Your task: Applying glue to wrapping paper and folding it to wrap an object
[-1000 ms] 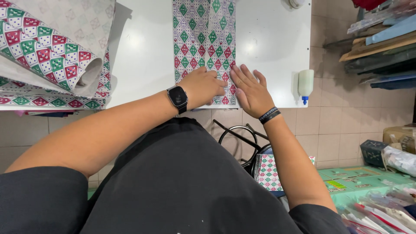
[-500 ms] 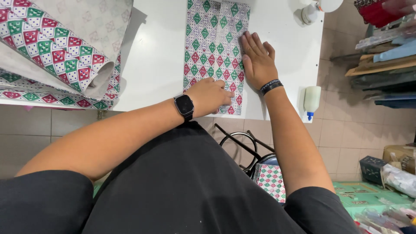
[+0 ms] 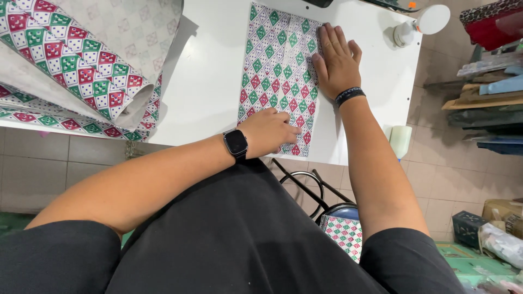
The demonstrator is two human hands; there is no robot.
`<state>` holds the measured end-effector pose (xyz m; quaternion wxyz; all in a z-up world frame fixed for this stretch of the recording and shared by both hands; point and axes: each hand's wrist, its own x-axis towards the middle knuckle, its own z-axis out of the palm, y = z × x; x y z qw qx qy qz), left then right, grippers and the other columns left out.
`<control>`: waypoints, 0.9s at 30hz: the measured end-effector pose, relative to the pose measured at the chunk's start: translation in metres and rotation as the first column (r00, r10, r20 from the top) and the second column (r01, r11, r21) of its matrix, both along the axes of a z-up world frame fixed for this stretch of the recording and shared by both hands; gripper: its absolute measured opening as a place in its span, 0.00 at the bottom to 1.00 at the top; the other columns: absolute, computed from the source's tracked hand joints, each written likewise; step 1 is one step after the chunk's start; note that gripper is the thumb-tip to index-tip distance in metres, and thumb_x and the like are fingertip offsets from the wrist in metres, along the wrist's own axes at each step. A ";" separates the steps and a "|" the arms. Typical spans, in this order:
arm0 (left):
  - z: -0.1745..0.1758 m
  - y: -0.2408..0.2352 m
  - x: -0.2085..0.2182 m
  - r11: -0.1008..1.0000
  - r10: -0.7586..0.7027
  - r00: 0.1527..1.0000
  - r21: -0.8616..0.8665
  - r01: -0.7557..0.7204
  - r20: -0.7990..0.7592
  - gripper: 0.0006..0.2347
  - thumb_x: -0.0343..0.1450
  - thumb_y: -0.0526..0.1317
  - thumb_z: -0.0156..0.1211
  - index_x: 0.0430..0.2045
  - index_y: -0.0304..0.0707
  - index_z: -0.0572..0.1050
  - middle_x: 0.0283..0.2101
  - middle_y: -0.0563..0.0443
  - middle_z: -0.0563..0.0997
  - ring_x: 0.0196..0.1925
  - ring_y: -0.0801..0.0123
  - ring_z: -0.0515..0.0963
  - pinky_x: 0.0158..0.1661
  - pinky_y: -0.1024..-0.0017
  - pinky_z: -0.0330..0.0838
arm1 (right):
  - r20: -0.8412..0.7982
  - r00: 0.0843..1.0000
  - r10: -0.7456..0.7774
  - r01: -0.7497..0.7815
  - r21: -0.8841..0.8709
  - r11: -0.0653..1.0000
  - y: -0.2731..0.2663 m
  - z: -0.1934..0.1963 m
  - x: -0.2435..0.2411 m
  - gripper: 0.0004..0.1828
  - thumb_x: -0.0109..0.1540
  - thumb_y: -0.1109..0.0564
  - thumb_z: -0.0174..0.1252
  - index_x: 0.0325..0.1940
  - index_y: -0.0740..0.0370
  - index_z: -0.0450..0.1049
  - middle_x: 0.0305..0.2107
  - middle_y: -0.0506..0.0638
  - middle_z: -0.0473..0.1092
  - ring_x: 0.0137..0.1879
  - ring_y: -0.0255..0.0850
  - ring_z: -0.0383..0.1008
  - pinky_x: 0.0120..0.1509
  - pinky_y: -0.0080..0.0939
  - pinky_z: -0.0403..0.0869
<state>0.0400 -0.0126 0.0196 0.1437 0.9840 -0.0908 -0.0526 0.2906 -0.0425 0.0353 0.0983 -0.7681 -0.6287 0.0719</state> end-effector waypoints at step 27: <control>-0.015 0.064 -0.080 0.897 0.435 0.841 -0.074 -0.436 0.320 0.12 0.73 0.53 0.60 0.37 0.47 0.77 0.37 0.53 0.79 0.52 0.60 0.79 0.68 0.54 0.60 | 0.258 0.962 0.090 -0.134 0.161 0.978 -0.114 -0.037 -0.144 0.47 0.65 0.18 0.38 0.74 0.53 0.63 0.64 0.53 0.62 0.68 0.49 0.62 0.62 0.52 0.55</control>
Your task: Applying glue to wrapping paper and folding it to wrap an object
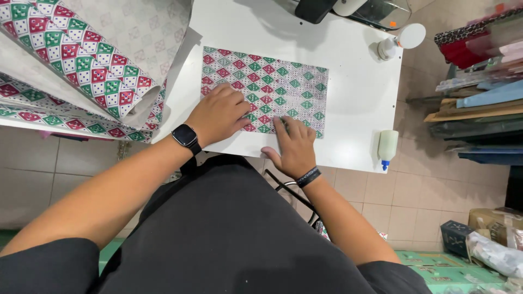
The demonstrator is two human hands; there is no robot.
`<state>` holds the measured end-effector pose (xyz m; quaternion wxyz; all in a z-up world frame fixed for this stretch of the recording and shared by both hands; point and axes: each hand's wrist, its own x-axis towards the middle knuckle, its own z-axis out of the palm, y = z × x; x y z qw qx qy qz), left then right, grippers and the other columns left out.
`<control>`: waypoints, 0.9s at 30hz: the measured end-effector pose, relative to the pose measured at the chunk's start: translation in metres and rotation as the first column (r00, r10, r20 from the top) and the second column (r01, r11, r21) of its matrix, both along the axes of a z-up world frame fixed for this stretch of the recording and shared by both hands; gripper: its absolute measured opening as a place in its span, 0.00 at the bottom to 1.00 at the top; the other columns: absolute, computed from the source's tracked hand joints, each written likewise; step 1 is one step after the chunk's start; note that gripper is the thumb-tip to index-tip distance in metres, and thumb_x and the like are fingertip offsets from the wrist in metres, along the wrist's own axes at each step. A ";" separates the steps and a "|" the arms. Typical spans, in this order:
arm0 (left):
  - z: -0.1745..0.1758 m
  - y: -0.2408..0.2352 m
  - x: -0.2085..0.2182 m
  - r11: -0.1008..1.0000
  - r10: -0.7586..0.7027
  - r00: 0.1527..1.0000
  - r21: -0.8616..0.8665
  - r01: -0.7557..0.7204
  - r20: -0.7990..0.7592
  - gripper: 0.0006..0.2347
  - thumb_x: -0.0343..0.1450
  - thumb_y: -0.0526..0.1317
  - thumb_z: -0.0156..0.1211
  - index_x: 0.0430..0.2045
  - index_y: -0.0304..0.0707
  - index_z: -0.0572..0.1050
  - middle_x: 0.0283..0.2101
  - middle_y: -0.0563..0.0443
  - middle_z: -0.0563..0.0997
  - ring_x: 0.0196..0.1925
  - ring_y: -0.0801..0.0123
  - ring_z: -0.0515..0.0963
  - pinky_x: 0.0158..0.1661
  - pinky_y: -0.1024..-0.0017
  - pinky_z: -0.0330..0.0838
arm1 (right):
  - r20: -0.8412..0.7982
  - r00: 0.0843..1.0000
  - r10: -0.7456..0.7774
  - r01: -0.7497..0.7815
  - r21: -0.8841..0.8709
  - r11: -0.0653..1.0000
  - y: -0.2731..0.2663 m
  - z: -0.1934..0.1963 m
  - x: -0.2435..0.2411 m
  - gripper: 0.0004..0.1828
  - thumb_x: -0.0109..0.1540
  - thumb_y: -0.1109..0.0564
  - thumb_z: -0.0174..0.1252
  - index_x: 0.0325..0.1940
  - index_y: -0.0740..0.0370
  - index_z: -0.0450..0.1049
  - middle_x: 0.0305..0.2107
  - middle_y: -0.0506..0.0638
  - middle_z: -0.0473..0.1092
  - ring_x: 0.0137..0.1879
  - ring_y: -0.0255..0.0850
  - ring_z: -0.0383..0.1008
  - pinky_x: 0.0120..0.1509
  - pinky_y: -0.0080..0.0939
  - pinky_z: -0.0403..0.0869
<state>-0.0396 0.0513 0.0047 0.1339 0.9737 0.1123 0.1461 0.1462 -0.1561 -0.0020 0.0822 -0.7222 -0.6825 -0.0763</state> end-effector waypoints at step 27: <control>0.016 -0.012 -0.011 0.987 0.038 0.982 -0.146 -0.065 -0.185 0.39 0.75 0.68 0.38 0.74 0.35 0.54 0.78 0.39 0.53 0.80 0.51 0.48 0.74 0.52 0.33 | -0.211 0.876 -0.434 0.360 -0.314 0.879 0.021 0.024 -0.016 0.47 0.70 0.25 0.35 0.84 0.55 0.40 0.80 0.55 0.37 0.84 0.48 0.33 0.83 0.53 0.35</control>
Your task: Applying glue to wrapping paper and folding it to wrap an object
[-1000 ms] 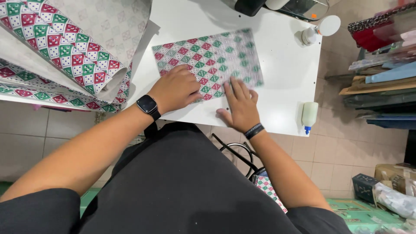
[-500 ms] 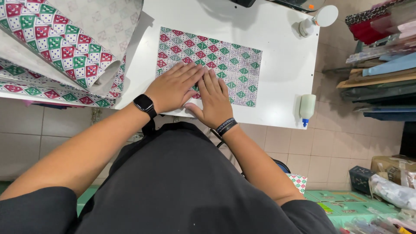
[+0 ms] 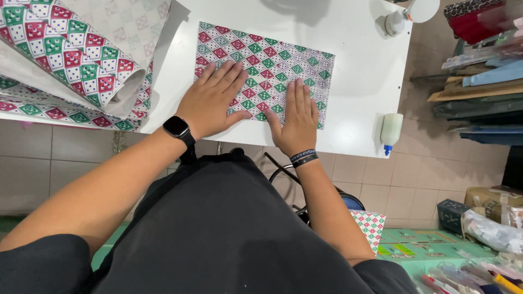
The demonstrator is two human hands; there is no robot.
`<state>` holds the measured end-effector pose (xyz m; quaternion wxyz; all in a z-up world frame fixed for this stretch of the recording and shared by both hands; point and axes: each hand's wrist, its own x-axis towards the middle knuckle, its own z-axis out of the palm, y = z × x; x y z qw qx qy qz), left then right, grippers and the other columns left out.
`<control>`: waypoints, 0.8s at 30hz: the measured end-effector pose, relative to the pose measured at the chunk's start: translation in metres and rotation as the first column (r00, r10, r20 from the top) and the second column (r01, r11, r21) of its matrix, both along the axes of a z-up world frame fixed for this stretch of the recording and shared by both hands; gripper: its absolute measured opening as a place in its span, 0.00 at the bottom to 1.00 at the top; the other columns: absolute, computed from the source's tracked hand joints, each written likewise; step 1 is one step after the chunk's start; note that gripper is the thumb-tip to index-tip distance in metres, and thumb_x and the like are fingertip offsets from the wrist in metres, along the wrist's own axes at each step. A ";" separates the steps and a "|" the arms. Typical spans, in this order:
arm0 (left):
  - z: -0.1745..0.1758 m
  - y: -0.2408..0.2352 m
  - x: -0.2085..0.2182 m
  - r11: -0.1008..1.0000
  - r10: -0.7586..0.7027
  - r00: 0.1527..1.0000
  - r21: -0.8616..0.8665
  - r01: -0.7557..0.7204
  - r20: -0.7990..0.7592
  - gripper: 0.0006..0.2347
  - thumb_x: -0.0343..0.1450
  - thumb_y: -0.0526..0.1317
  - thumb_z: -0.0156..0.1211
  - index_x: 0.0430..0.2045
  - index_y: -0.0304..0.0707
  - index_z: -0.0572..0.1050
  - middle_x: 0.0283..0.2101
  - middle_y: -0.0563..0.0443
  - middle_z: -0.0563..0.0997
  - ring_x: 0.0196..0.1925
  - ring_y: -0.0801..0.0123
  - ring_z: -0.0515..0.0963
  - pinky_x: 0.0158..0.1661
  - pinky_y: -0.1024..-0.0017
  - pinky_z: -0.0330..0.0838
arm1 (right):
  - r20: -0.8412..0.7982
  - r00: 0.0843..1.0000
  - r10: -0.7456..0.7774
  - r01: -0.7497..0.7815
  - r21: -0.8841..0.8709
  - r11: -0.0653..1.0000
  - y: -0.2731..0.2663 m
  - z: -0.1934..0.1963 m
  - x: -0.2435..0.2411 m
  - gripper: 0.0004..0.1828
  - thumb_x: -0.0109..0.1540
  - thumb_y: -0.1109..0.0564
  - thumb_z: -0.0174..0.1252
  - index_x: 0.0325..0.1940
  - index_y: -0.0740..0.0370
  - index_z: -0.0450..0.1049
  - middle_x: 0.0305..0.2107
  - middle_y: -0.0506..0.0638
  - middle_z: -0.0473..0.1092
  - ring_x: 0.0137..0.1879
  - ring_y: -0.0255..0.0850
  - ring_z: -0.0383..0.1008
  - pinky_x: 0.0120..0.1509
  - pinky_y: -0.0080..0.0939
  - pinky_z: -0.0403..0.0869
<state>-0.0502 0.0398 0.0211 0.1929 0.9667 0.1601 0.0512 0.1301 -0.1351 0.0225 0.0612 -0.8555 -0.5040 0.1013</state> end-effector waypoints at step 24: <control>0.000 0.020 -0.028 0.988 0.150 0.989 0.021 -0.150 -0.014 0.50 0.67 0.76 0.39 0.75 0.31 0.45 0.78 0.38 0.46 0.80 0.54 0.43 0.74 0.53 0.29 | 0.081 0.996 -0.038 0.036 0.036 0.999 -0.042 0.004 0.043 0.54 0.65 0.22 0.43 0.82 0.57 0.41 0.79 0.54 0.42 0.84 0.50 0.37 0.83 0.56 0.42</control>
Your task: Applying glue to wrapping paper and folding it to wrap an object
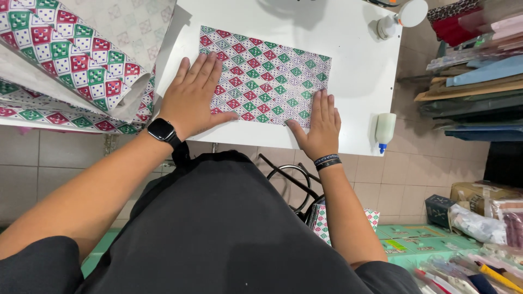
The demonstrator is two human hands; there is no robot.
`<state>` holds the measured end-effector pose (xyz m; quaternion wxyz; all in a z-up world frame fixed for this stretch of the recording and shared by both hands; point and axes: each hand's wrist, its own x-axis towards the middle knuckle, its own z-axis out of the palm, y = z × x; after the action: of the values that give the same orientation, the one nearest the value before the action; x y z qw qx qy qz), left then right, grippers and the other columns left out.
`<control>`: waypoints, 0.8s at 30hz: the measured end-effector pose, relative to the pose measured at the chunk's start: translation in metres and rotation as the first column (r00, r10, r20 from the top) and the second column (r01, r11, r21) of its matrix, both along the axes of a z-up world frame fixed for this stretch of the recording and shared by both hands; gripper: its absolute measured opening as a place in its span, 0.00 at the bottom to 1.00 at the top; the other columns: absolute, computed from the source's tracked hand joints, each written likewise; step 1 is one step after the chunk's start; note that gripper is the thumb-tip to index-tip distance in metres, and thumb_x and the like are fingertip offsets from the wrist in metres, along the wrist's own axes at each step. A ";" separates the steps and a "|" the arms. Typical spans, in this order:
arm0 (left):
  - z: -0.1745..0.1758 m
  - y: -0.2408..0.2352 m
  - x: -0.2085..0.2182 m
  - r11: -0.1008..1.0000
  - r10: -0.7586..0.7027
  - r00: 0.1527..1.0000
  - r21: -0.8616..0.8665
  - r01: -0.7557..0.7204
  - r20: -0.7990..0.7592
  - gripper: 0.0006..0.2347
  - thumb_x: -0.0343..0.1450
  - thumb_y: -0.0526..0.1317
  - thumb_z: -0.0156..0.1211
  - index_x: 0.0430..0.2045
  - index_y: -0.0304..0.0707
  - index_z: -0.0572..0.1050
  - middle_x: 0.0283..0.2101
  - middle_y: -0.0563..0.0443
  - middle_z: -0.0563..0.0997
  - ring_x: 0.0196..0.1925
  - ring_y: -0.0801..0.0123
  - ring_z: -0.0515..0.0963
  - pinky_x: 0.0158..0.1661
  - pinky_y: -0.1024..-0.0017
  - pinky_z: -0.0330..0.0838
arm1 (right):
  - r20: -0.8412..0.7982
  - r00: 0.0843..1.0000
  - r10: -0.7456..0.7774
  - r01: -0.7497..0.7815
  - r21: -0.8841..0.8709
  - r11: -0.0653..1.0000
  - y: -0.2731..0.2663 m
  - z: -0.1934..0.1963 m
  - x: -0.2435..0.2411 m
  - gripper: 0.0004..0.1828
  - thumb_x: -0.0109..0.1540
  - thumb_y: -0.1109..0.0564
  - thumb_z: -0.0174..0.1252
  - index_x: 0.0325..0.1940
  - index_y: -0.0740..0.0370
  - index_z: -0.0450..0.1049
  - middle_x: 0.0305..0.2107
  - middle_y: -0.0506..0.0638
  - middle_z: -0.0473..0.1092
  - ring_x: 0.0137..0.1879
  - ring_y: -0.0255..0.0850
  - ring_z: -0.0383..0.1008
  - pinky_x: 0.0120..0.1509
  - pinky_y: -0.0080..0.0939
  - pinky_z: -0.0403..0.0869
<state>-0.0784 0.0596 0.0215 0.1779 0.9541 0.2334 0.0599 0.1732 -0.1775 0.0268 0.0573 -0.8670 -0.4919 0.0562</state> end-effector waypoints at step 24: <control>0.014 -0.019 0.027 0.985 -0.172 0.975 0.023 0.170 0.141 0.35 0.76 0.58 0.41 0.73 0.28 0.52 0.77 0.35 0.51 0.80 0.49 0.46 0.73 0.46 0.28 | 0.062 0.944 0.323 -0.325 0.317 0.891 0.033 -0.001 -0.045 0.32 0.73 0.53 0.46 0.80 0.63 0.50 0.76 0.60 0.51 0.83 0.53 0.48 0.85 0.54 0.51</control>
<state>-0.0514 0.0407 0.0358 0.1934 0.9649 0.1369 0.1137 0.1285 -0.1440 0.0262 0.1863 -0.7519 -0.6321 -0.0196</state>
